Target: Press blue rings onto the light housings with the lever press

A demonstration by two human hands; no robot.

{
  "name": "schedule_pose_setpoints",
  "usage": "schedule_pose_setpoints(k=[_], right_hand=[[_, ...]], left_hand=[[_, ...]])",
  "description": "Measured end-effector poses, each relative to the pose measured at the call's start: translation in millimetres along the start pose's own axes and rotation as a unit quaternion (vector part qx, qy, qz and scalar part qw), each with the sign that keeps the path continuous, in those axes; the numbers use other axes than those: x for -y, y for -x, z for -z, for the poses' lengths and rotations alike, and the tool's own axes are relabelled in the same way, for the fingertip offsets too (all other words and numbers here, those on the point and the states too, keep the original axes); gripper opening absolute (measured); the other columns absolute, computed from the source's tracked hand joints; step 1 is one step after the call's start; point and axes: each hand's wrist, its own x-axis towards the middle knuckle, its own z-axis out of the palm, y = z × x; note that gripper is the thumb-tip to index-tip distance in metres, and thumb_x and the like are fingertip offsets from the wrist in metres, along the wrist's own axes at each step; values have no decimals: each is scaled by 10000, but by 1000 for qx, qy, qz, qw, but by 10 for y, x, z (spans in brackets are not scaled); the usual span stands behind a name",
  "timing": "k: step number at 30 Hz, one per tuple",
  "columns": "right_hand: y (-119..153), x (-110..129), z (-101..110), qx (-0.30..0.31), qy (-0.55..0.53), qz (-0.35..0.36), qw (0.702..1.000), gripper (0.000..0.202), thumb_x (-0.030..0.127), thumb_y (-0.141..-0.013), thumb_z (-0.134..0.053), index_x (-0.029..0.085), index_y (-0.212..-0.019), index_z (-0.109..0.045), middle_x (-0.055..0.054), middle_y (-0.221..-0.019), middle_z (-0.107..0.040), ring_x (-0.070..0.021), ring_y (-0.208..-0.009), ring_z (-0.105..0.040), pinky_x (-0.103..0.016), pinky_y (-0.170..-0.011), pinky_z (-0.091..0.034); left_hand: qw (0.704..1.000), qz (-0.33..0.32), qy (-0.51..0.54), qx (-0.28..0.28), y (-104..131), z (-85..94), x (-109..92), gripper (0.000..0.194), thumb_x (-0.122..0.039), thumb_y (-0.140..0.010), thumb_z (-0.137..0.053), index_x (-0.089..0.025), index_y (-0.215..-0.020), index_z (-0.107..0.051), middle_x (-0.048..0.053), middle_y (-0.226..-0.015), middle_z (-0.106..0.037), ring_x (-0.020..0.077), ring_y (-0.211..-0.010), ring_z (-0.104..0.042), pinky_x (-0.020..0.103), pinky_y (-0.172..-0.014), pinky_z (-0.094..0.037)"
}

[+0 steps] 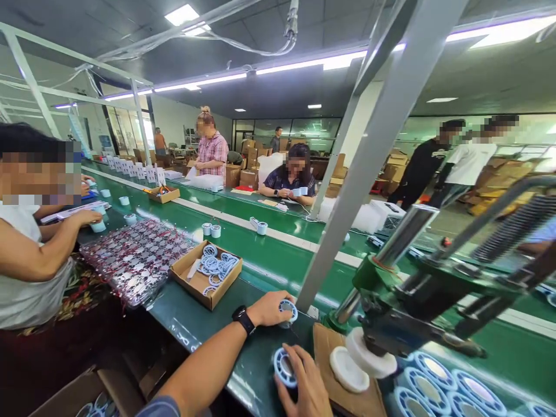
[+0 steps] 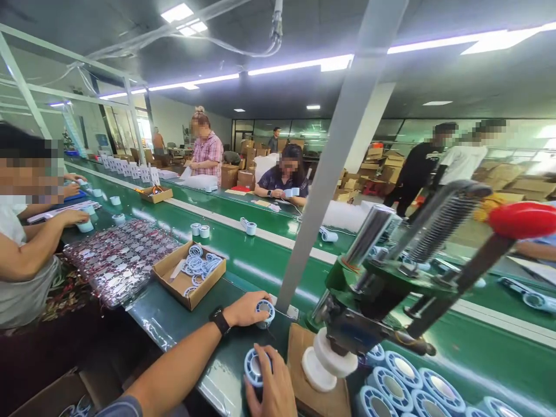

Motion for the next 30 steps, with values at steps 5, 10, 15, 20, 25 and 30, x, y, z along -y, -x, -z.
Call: schedule_pose_setpoints(k=[5,10,15,20,25,30], right_hand=[[-427,-428,-99,110,112,6,988,548,255,-883,-484,263,-1430,-453,-136,-1260,-571,-296,-1080,-624,-383,-808,-573],[-785,-500,-236,108,174,-6,979,657,184,-817,-475,245,-1469,-427,-151,-1367,-497,-325,-1208,-550,-422,-839,-561],[-834,-317,-284,113,179,-24,977,629,63,-801,-433,269,-1386,-539,-105,-1338,-555,-279,-1145,-585,-402,-859,-538],[-866,-244,-164,141,150,-60,977,506,145,-828,-590,262,-1320,-593,-98,-1280,-599,-282,-1105,-599,-402,-868,-516],[-913,-209,-107,136,129,-73,980,356,287,-883,-662,247,-1234,-621,-86,-1214,-629,-269,-1027,-624,-386,-826,-507],[-861,-262,-160,109,117,-81,984,335,215,-888,-620,238,-1222,-614,-81,-1224,-627,-240,-950,-635,-353,-783,-498]], left_hand=[[998,47,13,-29,-24,73,93,310,-243,-803,-645,-166,-1102,-679,77,-1095,-718,220,-982,-657,296,-867,-502],[993,93,18,-73,-79,45,159,229,-236,-896,-521,-170,-1005,-711,77,-1020,-739,212,-936,-668,302,-852,-505],[986,117,25,-112,-55,58,143,285,-220,-923,-436,-165,-922,-715,92,-936,-739,227,-899,-669,321,-868,-491],[978,121,59,-162,-43,124,56,335,-262,-945,-392,-149,-1083,-677,82,-903,-729,204,-842,-666,297,-799,-494],[976,109,93,-163,-52,58,13,329,-293,-943,-405,-145,-1035,-684,68,-893,-724,186,-824,-653,276,-772,-489],[979,99,121,-133,-63,-113,0,346,-300,-941,-405,-133,-992,-703,62,-908,-726,183,-836,-646,266,-783,-493]])
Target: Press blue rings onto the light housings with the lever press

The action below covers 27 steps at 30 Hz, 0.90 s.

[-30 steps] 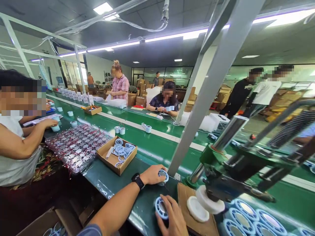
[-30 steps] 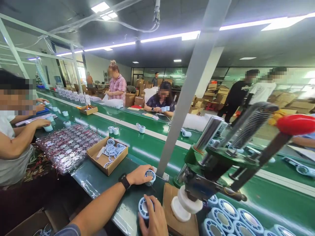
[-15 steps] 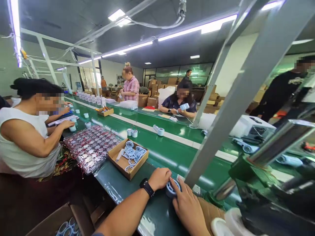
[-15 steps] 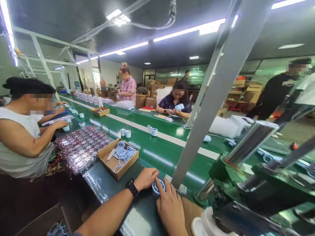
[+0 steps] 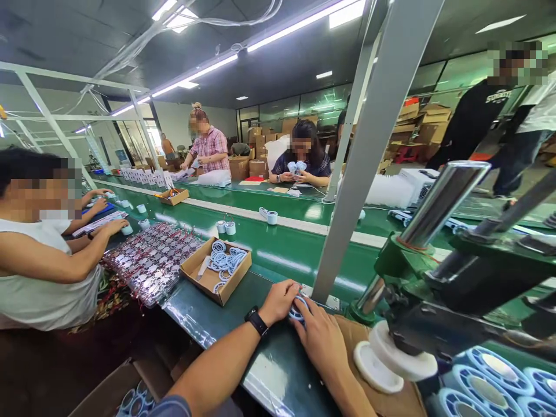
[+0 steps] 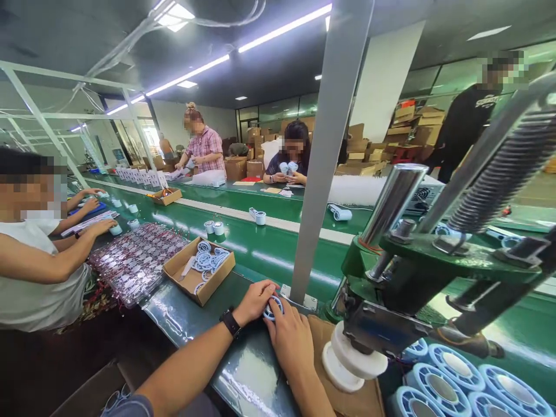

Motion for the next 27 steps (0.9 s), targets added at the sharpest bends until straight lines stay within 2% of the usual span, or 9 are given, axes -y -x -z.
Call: schedule_pose_setpoints(k=[6,9,13,17,19,22,24,25,27], right_hand=[[-12,-84,3,-46,-87,0,995,350,323,-944,-508,214,-1265,-595,-95,-1228,-619,-255,-1036,-617,-387,-859,-513],[-13,-85,69,-71,-126,10,989,410,385,-968,-462,201,-1321,-563,-101,-1260,-599,-256,-1111,-592,-406,-922,-506],[16,-43,120,-42,-102,37,993,413,352,-953,-482,225,-1337,-571,-104,-1251,-599,-250,-1095,-600,-385,-891,-520],[32,-33,104,-13,-46,48,998,290,282,-926,-549,256,-1191,-664,-86,-1241,-610,-246,-1003,-633,-366,-808,-523],[23,-55,106,-13,-20,40,999,246,259,-926,-564,253,-1141,-683,-79,-1227,-618,-243,-967,-641,-368,-788,-515],[-1,-65,158,-41,4,33,999,233,238,-946,-528,241,-1112,-692,-83,-1210,-625,-251,-964,-634,-390,-797,-497],[-6,-7,215,-84,2,37,996,256,236,-972,-468,212,-1089,-694,-101,-1195,-626,-262,-987,-620,-417,-833,-482],[0,49,239,-109,-10,45,993,274,242,-984,-442,196,-1094,-690,-110,-1181,-627,-264,-1005,-611,-423,-851,-476],[35,213,258,-138,-60,77,986,301,256,-1001,-415,170,-1138,-669,-119,-1150,-629,-251,-1031,-596,-401,-873,-476]], left_hand=[[999,-2,32,1,0,3,50,414,-377,-973,-371,-131,-1012,-702,79,-972,-724,194,-907,-645,282,-843,-499],[999,4,48,-7,-20,23,95,422,-382,-975,-362,-123,-994,-696,83,-925,-720,192,-872,-647,281,-799,-509],[998,4,61,-13,-29,12,95,432,-409,-973,-369,-125,-945,-694,67,-822,-709,172,-767,-640,263,-723,-508],[997,-4,65,-49,53,142,-91,464,-466,-976,-356,-137,-1004,-683,65,-825,-705,165,-715,-638,258,-663,-507],[994,-26,55,-87,158,350,-221,443,-478,-969,-386,-154,-1060,-674,71,-902,-712,178,-807,-654,273,-740,-520],[981,-78,-8,-177,407,849,-293,389,-465,-954,-438,-174,-1027,-685,69,-933,-714,195,-896,-661,299,-853,-515],[958,-76,-85,-262,652,1252,-176,389,-452,-950,-423,-169,-979,-687,71,-907,-713,202,-873,-665,307,-844,-520],[942,-48,-129,-308,812,1455,-62,395,-445,-951,-402,-168,-969,-683,72,-901,-712,204,-872,-665,307,-844,-520],[896,53,-212,-388,1251,1824,243,404,-414,-957,-352,-166,-980,-670,73,-913,-714,204,-895,-669,304,-863,-513]])
